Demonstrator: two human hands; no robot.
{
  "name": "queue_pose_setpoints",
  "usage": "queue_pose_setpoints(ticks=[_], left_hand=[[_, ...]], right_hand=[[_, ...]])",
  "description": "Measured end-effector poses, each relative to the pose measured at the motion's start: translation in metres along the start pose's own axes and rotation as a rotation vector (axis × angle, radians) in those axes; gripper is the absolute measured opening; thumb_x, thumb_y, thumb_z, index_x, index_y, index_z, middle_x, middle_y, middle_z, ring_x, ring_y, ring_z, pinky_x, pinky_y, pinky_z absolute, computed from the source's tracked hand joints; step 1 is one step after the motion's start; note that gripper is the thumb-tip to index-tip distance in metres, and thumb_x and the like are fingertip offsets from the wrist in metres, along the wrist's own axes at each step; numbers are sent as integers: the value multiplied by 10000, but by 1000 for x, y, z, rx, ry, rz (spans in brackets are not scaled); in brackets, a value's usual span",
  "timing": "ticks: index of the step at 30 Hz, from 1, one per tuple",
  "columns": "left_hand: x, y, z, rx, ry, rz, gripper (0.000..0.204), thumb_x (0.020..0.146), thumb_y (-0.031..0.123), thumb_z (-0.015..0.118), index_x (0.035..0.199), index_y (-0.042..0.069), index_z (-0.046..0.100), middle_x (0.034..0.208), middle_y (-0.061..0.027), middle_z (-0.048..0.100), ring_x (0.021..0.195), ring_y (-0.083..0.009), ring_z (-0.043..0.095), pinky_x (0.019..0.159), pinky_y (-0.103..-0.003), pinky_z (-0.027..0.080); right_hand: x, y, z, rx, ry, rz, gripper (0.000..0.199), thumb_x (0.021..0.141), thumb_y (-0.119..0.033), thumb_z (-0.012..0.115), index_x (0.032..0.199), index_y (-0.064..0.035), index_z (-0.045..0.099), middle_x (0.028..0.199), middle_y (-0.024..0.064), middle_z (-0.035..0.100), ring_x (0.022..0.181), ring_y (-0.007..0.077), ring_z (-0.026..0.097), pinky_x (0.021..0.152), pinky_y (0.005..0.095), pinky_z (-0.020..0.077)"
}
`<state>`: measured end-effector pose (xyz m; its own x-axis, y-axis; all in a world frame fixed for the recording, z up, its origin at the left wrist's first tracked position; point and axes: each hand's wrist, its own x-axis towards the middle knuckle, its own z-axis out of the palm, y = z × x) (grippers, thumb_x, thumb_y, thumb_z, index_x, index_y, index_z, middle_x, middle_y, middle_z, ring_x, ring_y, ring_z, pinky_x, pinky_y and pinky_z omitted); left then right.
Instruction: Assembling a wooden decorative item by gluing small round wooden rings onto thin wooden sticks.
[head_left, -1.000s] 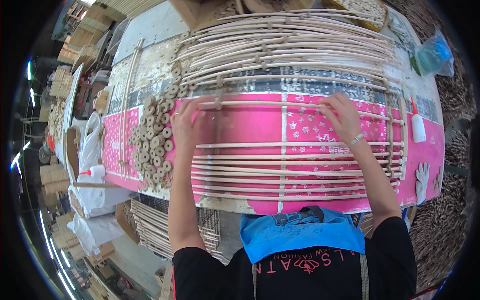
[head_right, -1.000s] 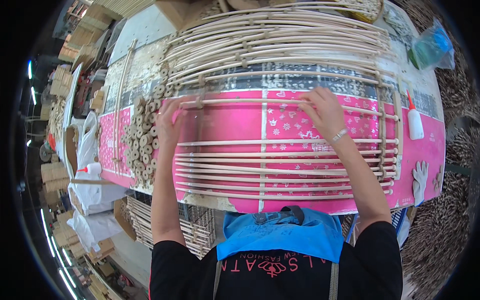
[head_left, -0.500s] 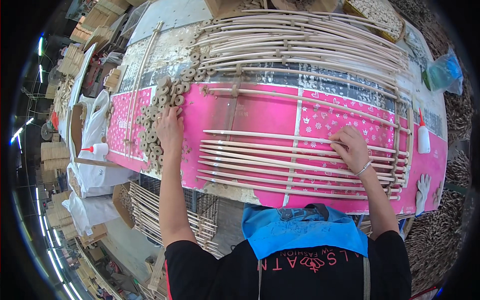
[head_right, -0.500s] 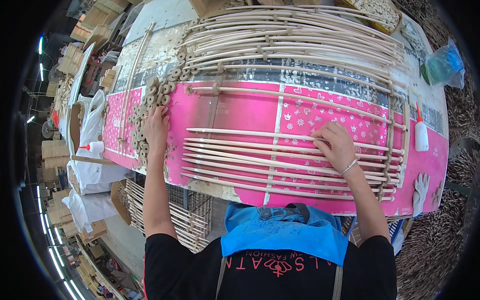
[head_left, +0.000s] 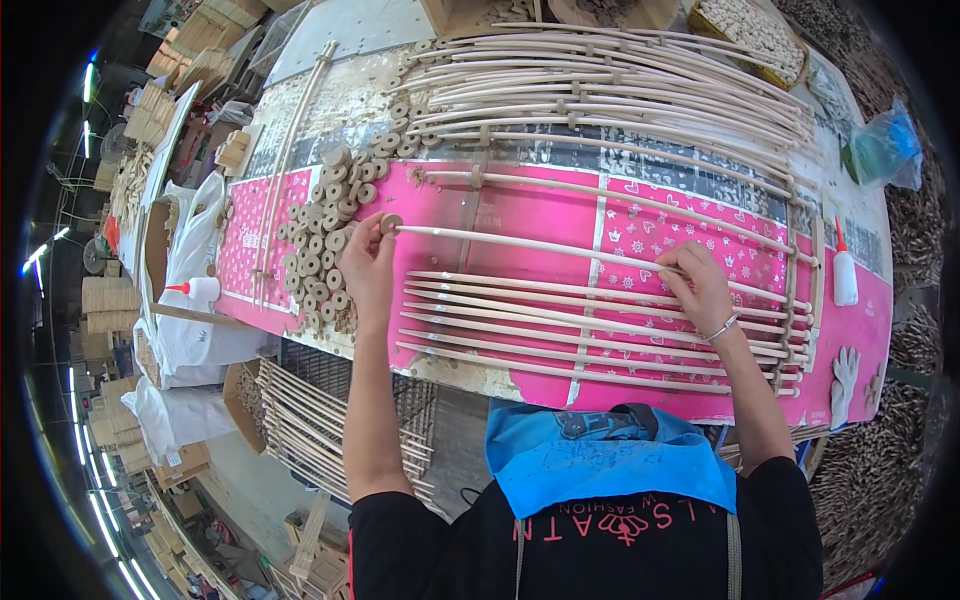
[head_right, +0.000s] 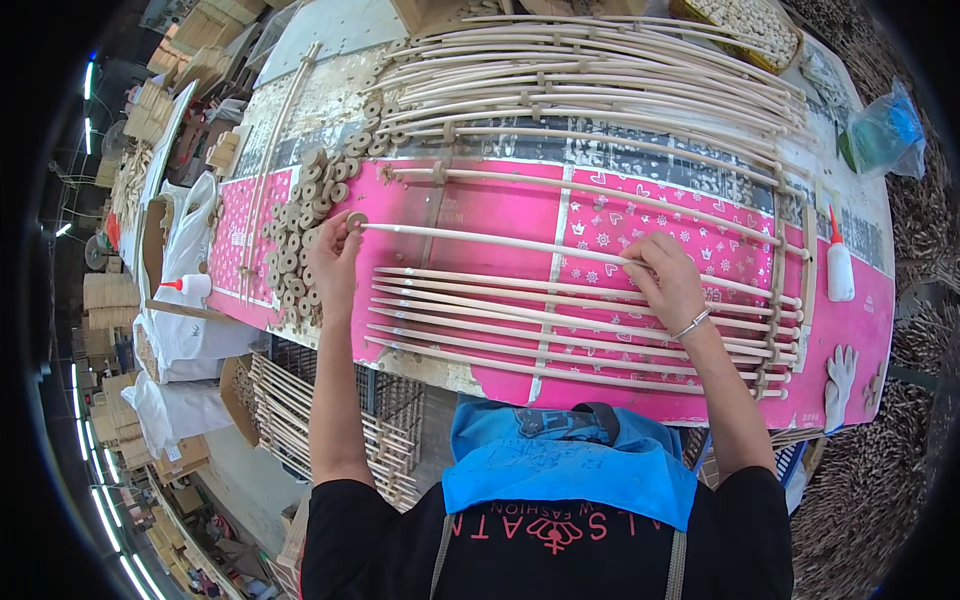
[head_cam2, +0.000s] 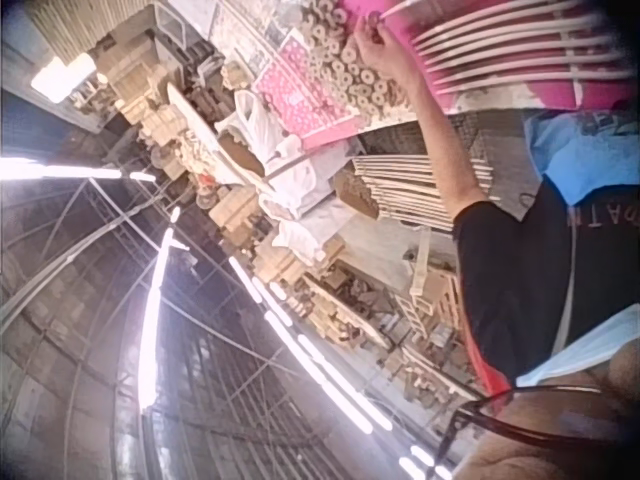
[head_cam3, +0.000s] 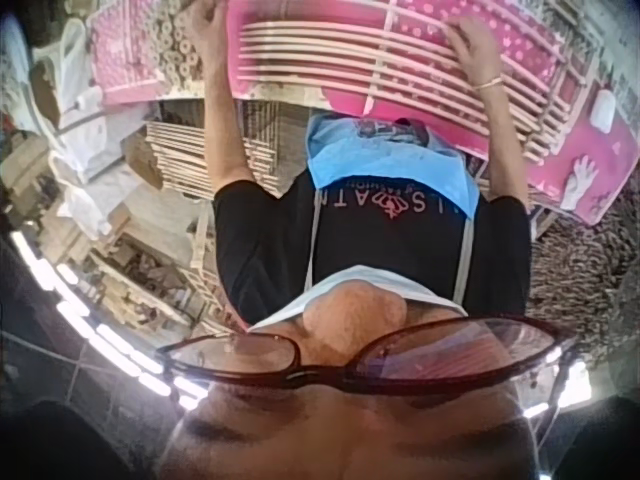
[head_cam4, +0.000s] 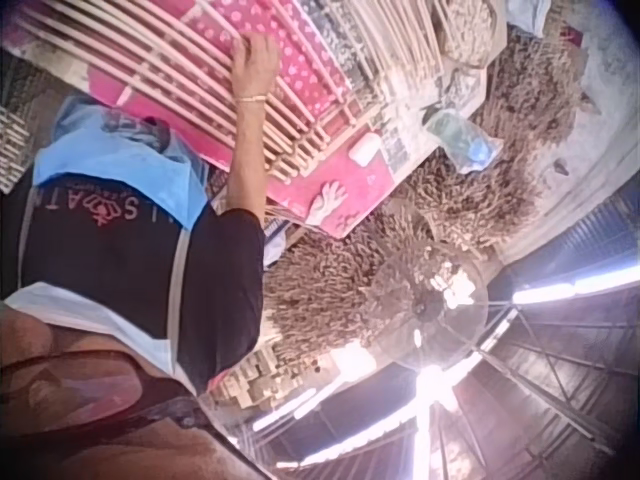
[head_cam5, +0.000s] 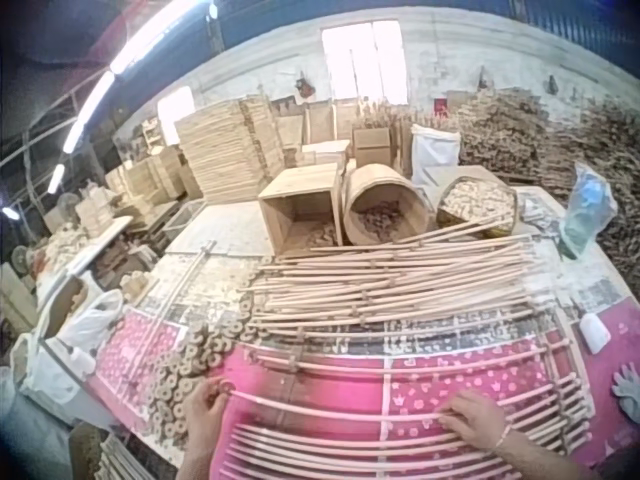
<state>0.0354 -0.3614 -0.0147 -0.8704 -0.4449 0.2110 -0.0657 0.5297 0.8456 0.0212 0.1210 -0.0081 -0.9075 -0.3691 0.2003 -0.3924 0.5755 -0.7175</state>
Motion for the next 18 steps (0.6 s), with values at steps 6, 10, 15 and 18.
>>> queue_pose_setpoints(ticks=[6,10,15,18], left_hand=[[-14,25,11,20,40,-6,263,995,104,705,1238,2,706,836,-12,681,752,-65,605,683,-245,499],[-18,28,15,105,74,8,262,972,65,701,1227,4,707,836,-50,701,752,-104,645,684,-281,527],[-21,30,21,197,115,58,269,946,39,702,1214,16,712,847,-96,722,749,-160,684,688,-317,549],[-24,31,22,212,105,58,273,937,29,704,1209,32,714,849,-99,724,746,-175,695,685,-318,551]], right_hand=[[0,1,-4,0,4,-32,102,926,-31,702,1019,12,697,912,103,614,811,217,626,706,319,500],[0,-2,-7,-40,3,5,99,906,-45,723,990,1,699,895,95,623,820,244,631,722,348,513],[-1,6,-7,9,37,-47,99,924,-31,702,1018,3,706,892,95,608,791,210,604,694,319,479],[-2,5,-8,3,24,-19,108,921,-32,705,1022,3,708,896,96,612,785,218,601,697,328,485]])
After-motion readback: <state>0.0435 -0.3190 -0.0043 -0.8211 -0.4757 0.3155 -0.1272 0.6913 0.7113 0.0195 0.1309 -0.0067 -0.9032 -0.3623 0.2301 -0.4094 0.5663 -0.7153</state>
